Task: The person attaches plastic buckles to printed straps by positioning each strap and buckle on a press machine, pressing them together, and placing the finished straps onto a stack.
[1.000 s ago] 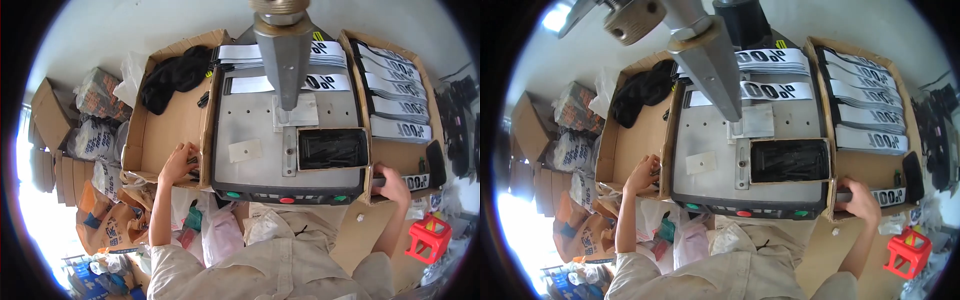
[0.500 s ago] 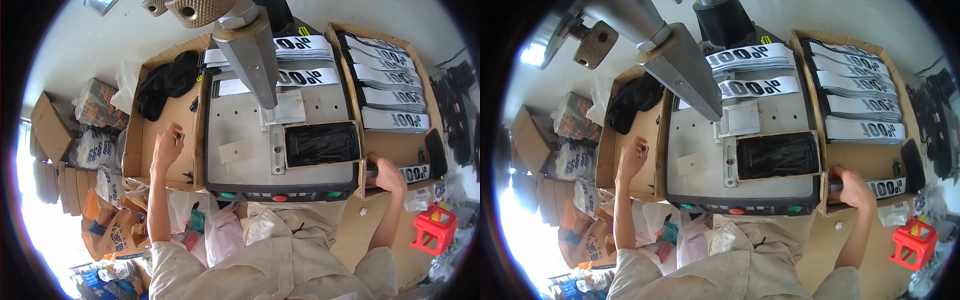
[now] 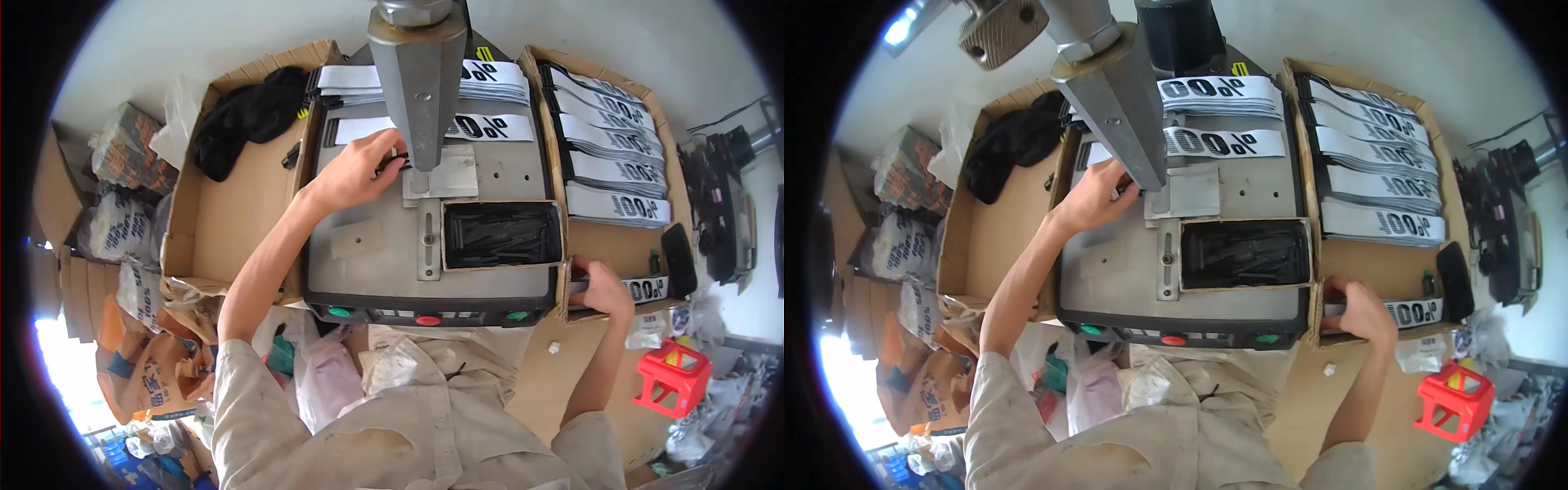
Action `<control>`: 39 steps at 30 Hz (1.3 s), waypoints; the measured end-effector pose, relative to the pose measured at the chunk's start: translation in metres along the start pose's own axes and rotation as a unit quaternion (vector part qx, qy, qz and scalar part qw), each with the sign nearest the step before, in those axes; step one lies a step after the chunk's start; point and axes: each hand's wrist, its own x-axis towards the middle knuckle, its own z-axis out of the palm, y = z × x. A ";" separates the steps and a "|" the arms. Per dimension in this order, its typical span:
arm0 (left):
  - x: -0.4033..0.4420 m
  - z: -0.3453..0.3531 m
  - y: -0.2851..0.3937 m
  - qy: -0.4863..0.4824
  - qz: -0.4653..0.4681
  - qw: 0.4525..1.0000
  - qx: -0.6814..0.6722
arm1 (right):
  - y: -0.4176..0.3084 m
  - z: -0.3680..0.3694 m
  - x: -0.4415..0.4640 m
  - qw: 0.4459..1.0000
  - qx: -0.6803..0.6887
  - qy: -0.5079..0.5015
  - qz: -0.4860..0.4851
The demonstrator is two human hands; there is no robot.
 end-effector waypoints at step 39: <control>-0.020 0.012 0.003 0.014 0.153 0.988 -0.005 | -0.013 0.011 -0.017 0.997 0.001 0.067 0.041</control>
